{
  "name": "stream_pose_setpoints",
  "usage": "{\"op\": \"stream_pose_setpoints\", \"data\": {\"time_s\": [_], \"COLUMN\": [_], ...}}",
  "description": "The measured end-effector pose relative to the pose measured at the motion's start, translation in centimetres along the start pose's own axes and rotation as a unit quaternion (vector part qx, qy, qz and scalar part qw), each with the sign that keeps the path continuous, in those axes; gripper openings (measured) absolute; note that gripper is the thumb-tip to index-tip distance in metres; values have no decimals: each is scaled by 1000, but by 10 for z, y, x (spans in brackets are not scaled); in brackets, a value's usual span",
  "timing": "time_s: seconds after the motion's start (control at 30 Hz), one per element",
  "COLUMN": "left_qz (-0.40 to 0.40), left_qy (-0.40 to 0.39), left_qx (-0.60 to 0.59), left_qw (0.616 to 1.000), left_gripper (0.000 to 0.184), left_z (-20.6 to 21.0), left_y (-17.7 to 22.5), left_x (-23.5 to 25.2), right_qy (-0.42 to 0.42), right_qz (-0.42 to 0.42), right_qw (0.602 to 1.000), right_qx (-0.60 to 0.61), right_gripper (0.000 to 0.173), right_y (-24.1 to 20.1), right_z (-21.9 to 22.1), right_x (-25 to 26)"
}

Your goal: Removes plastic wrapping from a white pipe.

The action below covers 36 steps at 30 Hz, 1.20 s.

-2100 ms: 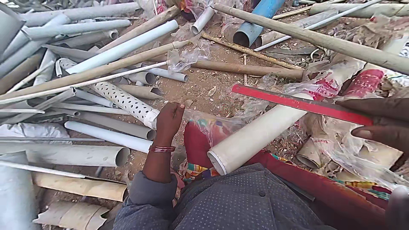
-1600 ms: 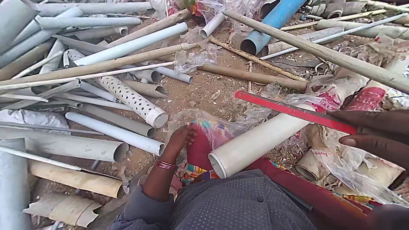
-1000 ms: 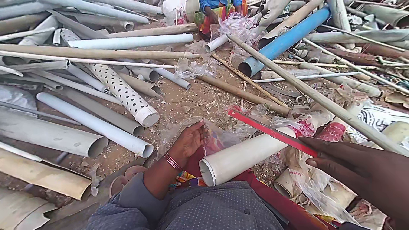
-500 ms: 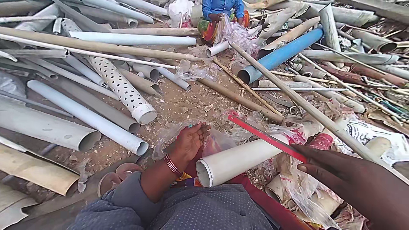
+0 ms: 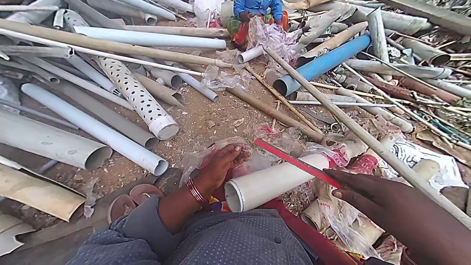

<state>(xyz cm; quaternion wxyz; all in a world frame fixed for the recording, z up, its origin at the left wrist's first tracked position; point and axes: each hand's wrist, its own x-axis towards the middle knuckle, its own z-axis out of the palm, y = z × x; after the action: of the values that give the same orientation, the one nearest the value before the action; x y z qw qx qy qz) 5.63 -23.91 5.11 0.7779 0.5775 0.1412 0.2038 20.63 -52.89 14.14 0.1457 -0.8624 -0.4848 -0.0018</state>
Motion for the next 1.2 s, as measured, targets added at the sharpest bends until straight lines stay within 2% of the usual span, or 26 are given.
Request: {"op": "stream_pose_setpoints", "data": {"time_s": [0.27, 0.4, 0.63, 0.77, 0.9, 1.03, 1.2], "left_qz": [8, -2, -90, -159, -136, -95, -77], "left_qy": [-13, 3, 76, 88, 95, 35, -38], "left_qx": [18, 27, -50, -73, -71, -73, -96], "left_qw": [1000, 1000, 992, 981, 984, 992, 992], "left_gripper": [29, 28, 27, 22, 22, 26, 23], "left_z": [-4, -5, -6, -9, -11, -14, -21], "left_y": [1, 1, 5, 13, 9, 1, -6], "left_x": [2, 3, 5, 0, -10, -16, -16], "right_qy": [-4, -13, -4, -15, -18, -13, -13], "right_qz": [-39, -25, -4, 0, -3, -6, -5], "right_qw": [999, 999, 1000, 1000, 1000, 1000, 1000], "right_qx": [18, 18, 12, 12, 15, 15, 19], "right_gripper": [46, 47, 48, 46, 44, 45, 44], "right_y": [3, 5, 7, 6, 7, 8, 7], "right_z": [5, 6, 5, 6, 7, 8, 9], "right_x": [3, 5, 7, 9, 10, 10, 10]}}
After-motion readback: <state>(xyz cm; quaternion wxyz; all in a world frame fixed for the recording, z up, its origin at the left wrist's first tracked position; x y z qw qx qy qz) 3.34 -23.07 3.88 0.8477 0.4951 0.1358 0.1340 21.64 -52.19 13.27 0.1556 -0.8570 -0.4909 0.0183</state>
